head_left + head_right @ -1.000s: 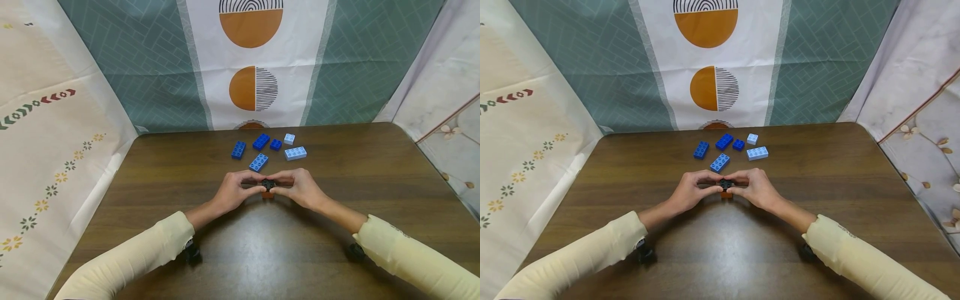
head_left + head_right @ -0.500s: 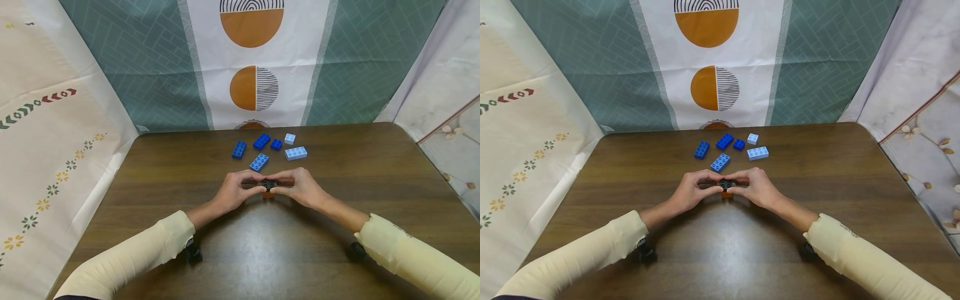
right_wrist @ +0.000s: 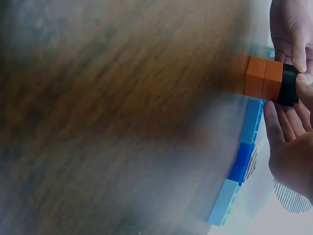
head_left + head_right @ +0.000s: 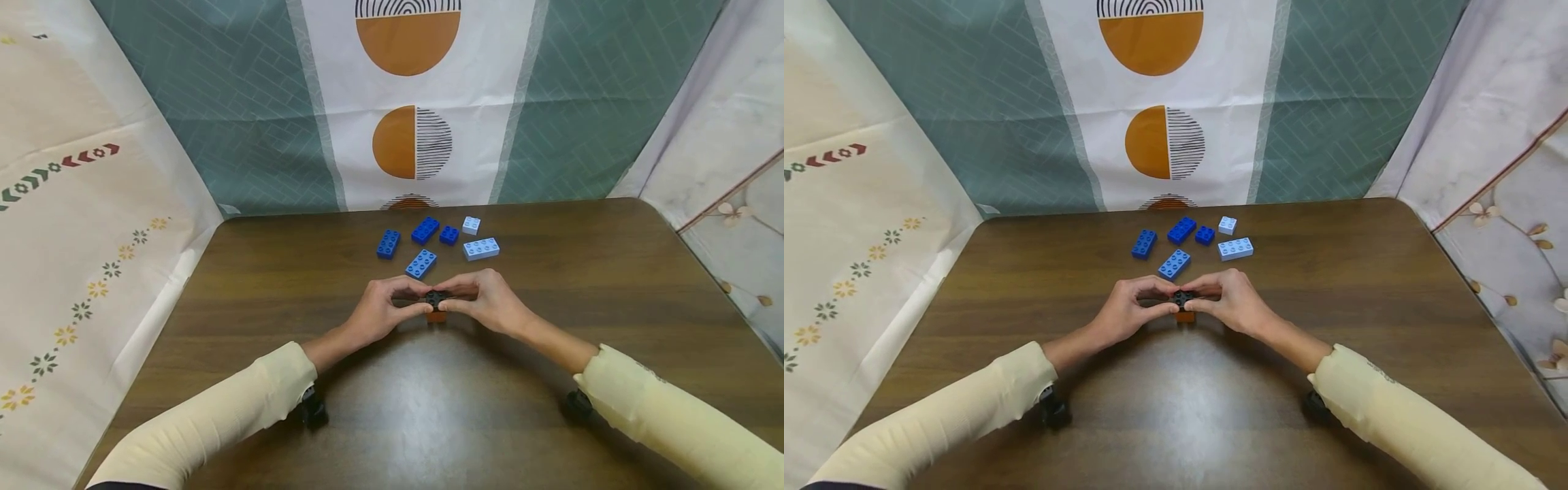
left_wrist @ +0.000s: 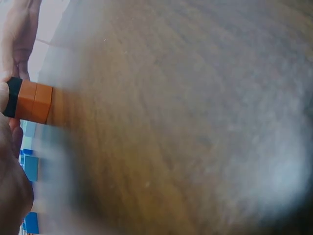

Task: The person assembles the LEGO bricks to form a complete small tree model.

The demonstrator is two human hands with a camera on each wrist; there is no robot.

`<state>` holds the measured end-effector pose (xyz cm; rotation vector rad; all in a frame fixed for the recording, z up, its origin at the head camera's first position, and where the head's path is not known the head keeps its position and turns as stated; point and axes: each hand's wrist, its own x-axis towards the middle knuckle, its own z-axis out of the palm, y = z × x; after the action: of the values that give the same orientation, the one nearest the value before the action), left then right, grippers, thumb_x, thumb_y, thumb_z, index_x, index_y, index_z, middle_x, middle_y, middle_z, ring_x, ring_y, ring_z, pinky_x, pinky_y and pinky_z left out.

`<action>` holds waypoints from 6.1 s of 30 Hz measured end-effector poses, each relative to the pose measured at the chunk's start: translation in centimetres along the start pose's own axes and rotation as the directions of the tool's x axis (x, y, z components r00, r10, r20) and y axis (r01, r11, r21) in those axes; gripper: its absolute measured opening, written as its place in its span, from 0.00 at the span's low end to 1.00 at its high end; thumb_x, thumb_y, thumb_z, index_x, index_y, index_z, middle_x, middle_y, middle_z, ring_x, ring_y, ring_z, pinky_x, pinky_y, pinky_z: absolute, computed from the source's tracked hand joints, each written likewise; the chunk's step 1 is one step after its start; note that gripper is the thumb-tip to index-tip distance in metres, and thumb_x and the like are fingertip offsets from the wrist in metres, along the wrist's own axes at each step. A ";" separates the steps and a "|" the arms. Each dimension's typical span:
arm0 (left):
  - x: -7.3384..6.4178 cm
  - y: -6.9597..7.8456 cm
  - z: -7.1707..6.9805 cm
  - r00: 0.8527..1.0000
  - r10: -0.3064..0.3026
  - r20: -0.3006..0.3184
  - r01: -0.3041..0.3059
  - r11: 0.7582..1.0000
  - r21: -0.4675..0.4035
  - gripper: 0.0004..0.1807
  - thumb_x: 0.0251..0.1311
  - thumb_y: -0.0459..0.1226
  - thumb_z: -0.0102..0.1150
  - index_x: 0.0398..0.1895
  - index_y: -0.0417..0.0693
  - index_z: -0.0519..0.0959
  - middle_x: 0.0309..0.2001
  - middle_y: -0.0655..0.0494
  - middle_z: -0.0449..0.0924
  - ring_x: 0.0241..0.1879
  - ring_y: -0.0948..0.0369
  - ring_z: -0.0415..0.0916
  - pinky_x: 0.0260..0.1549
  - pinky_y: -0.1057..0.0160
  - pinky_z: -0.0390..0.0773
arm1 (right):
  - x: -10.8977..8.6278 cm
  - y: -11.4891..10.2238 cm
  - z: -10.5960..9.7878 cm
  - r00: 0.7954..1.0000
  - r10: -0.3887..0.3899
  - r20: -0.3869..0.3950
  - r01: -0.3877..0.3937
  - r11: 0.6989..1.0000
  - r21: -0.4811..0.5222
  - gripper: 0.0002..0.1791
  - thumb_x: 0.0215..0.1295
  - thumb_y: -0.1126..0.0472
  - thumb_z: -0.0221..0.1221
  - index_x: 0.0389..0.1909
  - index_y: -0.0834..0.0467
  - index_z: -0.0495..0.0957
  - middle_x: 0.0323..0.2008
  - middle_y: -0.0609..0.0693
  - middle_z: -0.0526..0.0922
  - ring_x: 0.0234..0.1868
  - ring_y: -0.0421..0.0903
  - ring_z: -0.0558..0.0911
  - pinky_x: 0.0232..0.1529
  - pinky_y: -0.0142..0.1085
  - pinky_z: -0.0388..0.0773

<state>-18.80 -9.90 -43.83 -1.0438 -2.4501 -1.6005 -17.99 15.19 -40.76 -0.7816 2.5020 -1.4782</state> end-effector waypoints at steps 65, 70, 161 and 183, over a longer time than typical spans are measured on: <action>6.0 -3.5 -4.7 0.866 -0.460 -0.194 0.500 0.794 0.347 0.48 0.73 0.46 0.68 0.86 0.44 0.53 0.82 0.44 0.59 0.80 0.46 0.58 0.77 0.45 0.60 | 0.2 0.0 -0.4 0.999 0.030 0.024 -0.031 0.999 0.041 0.17 0.65 0.63 0.75 0.54 0.59 0.89 0.48 0.52 0.91 0.52 0.49 0.90 0.56 0.45 0.85; 6.3 -4.1 -4.3 0.859 -0.468 -0.209 0.512 0.774 0.373 0.45 0.73 0.43 0.68 0.85 0.43 0.55 0.81 0.43 0.62 0.78 0.45 0.62 0.76 0.45 0.62 | 0.1 0.1 -0.4 0.999 0.029 0.020 -0.030 0.999 0.033 0.17 0.65 0.62 0.75 0.54 0.59 0.89 0.48 0.52 0.91 0.52 0.49 0.90 0.56 0.46 0.85; -0.3 2.7 -1.8 0.989 -0.122 0.079 0.114 0.988 0.106 0.22 0.72 0.42 0.69 0.66 0.50 0.81 0.63 0.56 0.83 0.63 0.60 0.79 0.63 0.54 0.79 | 0.0 -0.6 0.7 0.992 -0.058 -0.109 0.060 0.998 0.021 0.19 0.62 0.61 0.77 0.53 0.59 0.90 0.48 0.53 0.91 0.52 0.52 0.90 0.55 0.47 0.85; -0.7 2.6 0.1 0.983 -0.162 -0.088 0.164 0.986 0.026 0.17 0.68 0.43 0.72 0.59 0.56 0.87 0.56 0.66 0.88 0.57 0.65 0.82 0.55 0.57 0.82 | -0.2 -0.6 0.0 0.999 0.039 -0.034 -0.036 0.996 0.084 0.19 0.67 0.58 0.74 0.57 0.56 0.88 0.51 0.50 0.90 0.54 0.49 0.89 0.56 0.44 0.85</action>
<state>-16.75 -9.56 -42.04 -0.7701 -2.5536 -1.6041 -17.60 15.01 -40.28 -0.6969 2.4486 -1.5860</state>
